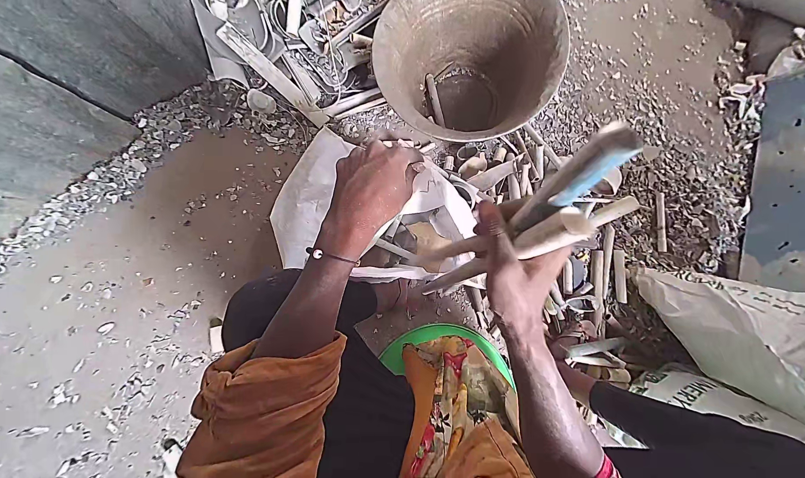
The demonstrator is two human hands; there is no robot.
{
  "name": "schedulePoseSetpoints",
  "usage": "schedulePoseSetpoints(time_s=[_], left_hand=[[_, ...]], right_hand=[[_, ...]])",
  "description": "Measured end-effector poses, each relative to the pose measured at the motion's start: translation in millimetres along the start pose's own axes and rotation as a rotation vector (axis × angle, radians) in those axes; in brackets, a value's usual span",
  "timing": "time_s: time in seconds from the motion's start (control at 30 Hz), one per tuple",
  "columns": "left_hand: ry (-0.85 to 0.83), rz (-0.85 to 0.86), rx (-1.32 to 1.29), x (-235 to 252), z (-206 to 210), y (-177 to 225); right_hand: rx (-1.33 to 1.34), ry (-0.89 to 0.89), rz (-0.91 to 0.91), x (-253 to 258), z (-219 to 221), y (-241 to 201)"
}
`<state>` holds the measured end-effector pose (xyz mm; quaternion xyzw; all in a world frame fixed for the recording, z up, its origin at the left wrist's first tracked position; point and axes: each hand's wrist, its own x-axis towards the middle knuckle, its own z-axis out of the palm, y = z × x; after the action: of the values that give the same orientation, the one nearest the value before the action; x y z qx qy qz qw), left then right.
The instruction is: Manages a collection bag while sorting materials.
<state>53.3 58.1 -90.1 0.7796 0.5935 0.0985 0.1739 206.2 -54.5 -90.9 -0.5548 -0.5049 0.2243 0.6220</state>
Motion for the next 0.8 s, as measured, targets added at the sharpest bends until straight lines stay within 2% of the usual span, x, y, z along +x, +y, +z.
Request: schedulePoseSetpoints(time_s=[0.13,0.2,0.43,0.57,0.63,0.73,0.8], left_hand=[[-0.017,0.012,-0.023,0,2,-2],[-0.025,-0.018,-0.014,2,2,-2],[-0.065,-0.063,0.007,3,0,3],[-0.069,-0.08,0.012,6,-1,4],[-0.031,-0.099,0.018,5,0,6],[0.17,-0.068,-0.009,-10,6,0],[0.303,-0.139,-0.083,-13,13,-14]], right_hand=[[0.235,0.153,-0.245,20,-13,-48],[0.305,0.229,-0.334,31,-18,-55],[0.33,0.447,-0.342,30,-9,-38],[0.349,0.509,-0.384,36,-7,-34],[0.371,0.452,-0.248,26,5,-17],[0.315,0.239,0.214,-6,21,18],[0.231,0.183,0.345,-26,12,48]])
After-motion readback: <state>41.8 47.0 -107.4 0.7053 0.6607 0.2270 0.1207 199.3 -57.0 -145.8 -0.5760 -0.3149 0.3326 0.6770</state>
